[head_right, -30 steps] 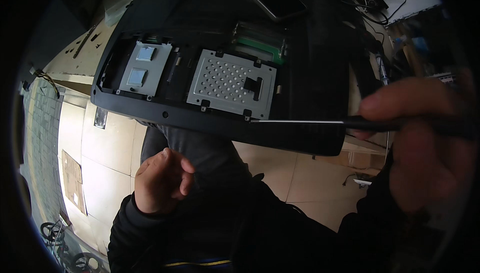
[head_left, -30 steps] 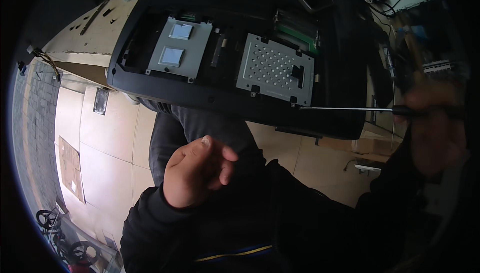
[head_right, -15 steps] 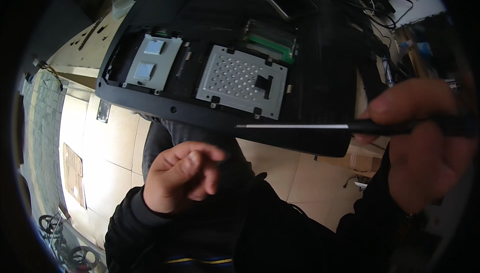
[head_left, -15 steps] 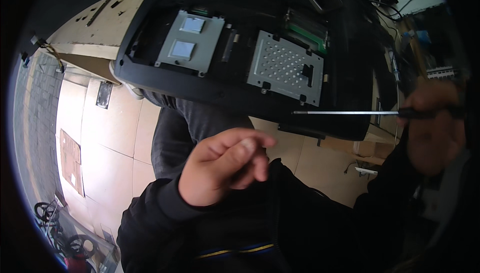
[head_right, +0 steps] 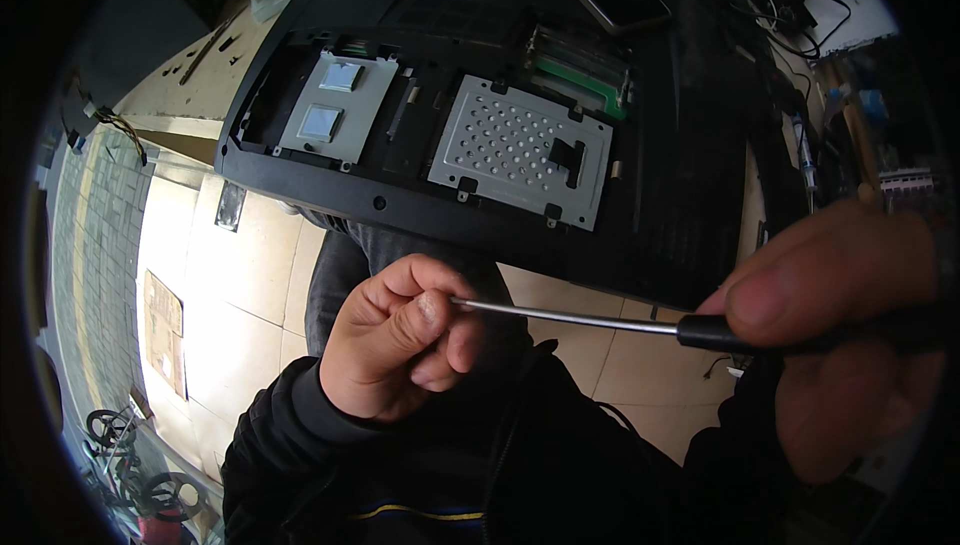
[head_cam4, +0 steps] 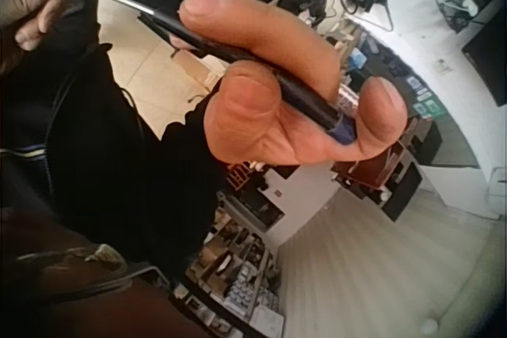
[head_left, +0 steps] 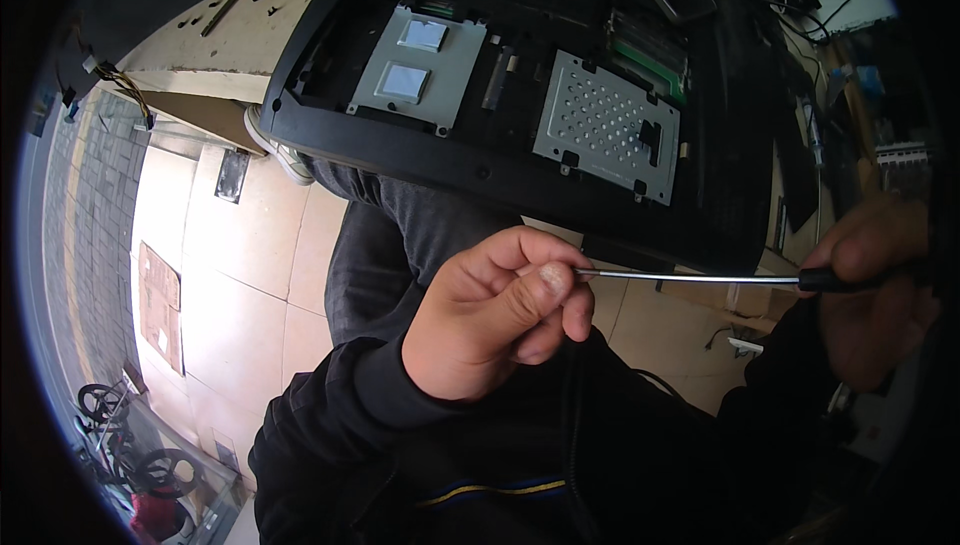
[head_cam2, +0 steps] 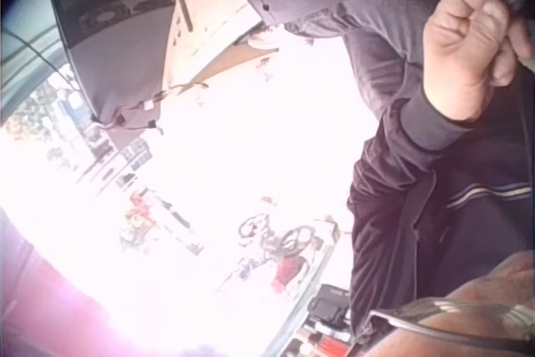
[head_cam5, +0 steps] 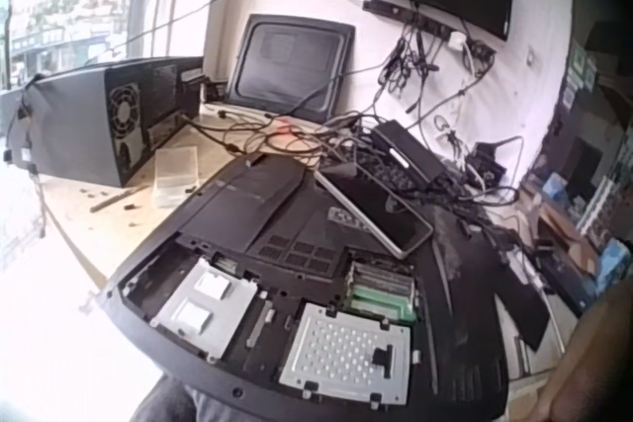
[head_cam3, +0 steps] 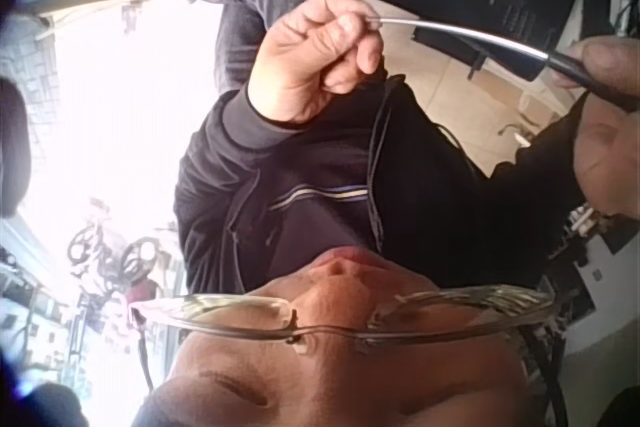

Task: The person uses a screwdriver to remove and reinstall screws on the bottom cover of a laptop, then closes the cover and powers on the device. The laptop screen displays a blue square after startup.

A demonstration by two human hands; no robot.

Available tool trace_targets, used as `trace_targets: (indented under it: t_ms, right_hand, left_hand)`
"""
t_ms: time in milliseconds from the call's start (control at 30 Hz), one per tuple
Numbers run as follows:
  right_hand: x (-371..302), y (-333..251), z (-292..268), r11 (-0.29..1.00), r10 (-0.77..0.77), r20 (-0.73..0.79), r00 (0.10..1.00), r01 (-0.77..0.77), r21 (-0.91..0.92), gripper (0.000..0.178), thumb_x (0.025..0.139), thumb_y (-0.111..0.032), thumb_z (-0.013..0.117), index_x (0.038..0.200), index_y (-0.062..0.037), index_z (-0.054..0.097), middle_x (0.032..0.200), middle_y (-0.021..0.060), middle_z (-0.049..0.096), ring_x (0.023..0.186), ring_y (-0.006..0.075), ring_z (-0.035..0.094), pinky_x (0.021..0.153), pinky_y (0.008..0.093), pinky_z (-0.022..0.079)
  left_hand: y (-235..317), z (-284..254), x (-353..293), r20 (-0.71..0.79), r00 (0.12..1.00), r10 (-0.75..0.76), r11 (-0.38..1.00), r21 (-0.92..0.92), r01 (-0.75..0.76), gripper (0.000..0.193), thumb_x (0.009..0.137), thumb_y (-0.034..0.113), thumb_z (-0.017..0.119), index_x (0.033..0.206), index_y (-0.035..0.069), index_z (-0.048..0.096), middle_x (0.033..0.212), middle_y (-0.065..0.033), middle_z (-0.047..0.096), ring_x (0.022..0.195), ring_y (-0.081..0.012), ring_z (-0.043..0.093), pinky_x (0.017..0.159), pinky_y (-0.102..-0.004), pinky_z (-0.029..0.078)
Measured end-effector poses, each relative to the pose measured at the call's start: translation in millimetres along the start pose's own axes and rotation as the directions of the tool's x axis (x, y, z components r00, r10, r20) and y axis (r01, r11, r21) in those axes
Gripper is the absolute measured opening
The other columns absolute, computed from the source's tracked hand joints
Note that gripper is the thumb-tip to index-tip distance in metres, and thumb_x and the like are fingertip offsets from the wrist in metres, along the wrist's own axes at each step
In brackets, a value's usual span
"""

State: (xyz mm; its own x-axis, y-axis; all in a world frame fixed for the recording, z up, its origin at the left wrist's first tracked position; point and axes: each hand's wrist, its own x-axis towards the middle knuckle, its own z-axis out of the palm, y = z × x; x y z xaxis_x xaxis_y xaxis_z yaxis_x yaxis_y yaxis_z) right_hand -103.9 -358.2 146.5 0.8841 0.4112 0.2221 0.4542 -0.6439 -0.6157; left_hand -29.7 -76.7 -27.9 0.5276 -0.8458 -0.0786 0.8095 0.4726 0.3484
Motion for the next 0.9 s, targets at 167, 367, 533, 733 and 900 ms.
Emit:
trace_targets:
  t_ms: [167,367,533,733,900]
  right_hand:
    - [6,-5,3,1.000,0.023,0.043,0.999,-0.024,0.014,0.023,0.100,-0.013,0.050,0.115,0.0044,0.050,0.096,0.0156,0.063,0.067,0.0160,0.065,0.059,0.0220,0.056]
    - [18,-15,0,0.994,0.103,0.164,0.981,-0.109,0.026,0.030,0.099,-0.012,0.054,0.124,0.0032,0.046,0.095,0.0160,0.064,0.064,0.0153,0.065,0.061,0.0232,0.056]
    - [48,-35,-16,0.931,0.311,0.483,0.819,-0.364,0.017,0.039,0.098,-0.010,0.057,0.132,0.0023,0.043,0.095,0.0164,0.065,0.062,0.0146,0.066,0.062,0.0241,0.057]
    - [24,-12,12,0.986,0.154,0.209,0.966,-0.163,0.029,0.025,0.098,-0.003,0.053,0.121,0.0047,0.051,0.083,0.0143,0.065,0.062,0.0114,0.066,0.053,0.0215,0.055]
    - [23,-14,23,0.993,0.115,0.041,0.993,-0.114,-0.022,0.017,0.095,0.002,0.056,0.112,0.0045,0.057,0.081,0.0127,0.067,0.069,0.0108,0.070,0.052,0.0185,0.056]
  left_hand:
    - [3,-1,0,0.034,0.999,0.019,0.999,-0.032,-0.018,0.020,0.105,0.012,0.046,0.114,0.000,0.058,0.083,-0.0120,0.064,0.053,-0.0072,0.038,0.050,-0.0204,0.033]
    - [1,-3,1,0.048,0.998,0.039,0.999,-0.031,-0.037,0.020,0.105,0.012,0.045,0.113,0.001,0.059,0.083,-0.0129,0.065,0.053,-0.0071,0.037,0.050,-0.0208,0.033]
    - [0,-5,-2,0.007,0.997,0.070,0.995,0.075,-0.071,0.018,0.104,0.011,0.047,0.113,0.001,0.059,0.083,-0.0119,0.066,0.054,-0.0065,0.040,0.051,-0.0203,0.034]
    - [-2,-5,-2,-0.018,0.990,0.140,0.968,0.215,-0.133,0.017,0.103,0.009,0.050,0.114,0.001,0.060,0.084,-0.0086,0.067,0.058,-0.0062,0.046,0.052,-0.0200,0.035]
    - [-1,-3,-4,-0.021,0.995,0.101,0.954,0.286,-0.091,0.025,0.104,0.015,0.049,0.122,0.000,0.057,0.085,-0.0077,0.066,0.064,-0.0066,0.047,0.055,-0.0200,0.035]
